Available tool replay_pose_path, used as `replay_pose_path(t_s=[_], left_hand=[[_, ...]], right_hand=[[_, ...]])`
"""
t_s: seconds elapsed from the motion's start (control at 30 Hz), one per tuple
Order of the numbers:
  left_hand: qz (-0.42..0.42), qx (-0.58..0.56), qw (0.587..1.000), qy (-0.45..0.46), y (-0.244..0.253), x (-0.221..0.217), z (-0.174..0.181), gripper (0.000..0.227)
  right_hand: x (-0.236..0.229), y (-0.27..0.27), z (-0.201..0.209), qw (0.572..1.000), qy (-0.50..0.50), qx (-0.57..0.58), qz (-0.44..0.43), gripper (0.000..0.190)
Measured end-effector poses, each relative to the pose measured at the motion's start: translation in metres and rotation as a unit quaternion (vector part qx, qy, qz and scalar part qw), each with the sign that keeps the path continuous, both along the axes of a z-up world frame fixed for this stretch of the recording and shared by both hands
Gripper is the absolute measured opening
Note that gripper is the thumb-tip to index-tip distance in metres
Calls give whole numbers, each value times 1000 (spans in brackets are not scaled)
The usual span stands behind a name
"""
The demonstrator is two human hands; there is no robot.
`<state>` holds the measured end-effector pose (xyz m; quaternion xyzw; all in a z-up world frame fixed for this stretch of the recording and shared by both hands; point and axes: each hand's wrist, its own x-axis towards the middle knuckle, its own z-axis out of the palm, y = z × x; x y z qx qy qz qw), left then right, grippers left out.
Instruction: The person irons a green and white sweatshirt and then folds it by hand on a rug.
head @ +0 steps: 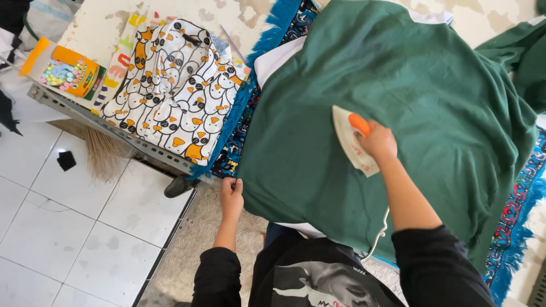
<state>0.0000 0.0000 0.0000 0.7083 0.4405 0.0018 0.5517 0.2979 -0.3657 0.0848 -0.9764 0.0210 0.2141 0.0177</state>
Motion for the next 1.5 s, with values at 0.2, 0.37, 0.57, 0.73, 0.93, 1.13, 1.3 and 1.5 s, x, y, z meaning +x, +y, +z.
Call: replay_pose_path(t_s=[0.2, 0.37, 0.57, 0.73, 0.93, 1.13, 1.3, 1.5], left_hand=[[-32, 18, 999, 13, 5, -1, -9, 20], [-47, 35, 998, 30, 4, -2, -7, 22], [-54, 32, 997, 50, 3, 1, 3, 24], [-51, 23, 997, 48, 5, 5, 10, 24], [-48, 20, 998, 47, 2, 3, 6, 24], [-50, 24, 998, 35, 8, -1, -6, 25], [-47, -4, 999, 13, 11, -4, -15, 22], [-45, -2, 999, 3, 9, -7, -27, 24]], right_hand=[[-5, 20, 47, 996, -43, 81, -12, 65], [-51, 1, 7, 997, -36, 21, 58, 58], [-144, 25, 28, 993, 59, 23, 97, 56], [-153, 40, 30, 963, 31, 34, 265, 46], [8, 52, 1, 992, -54, -22, 107, 62], [-29, 67, 21, 1000, 11, 26, -13, 72], [-177, 65, 29, 973, 131, 18, 187, 48], [-111, 79, 20, 971, 46, 39, 232, 48]])
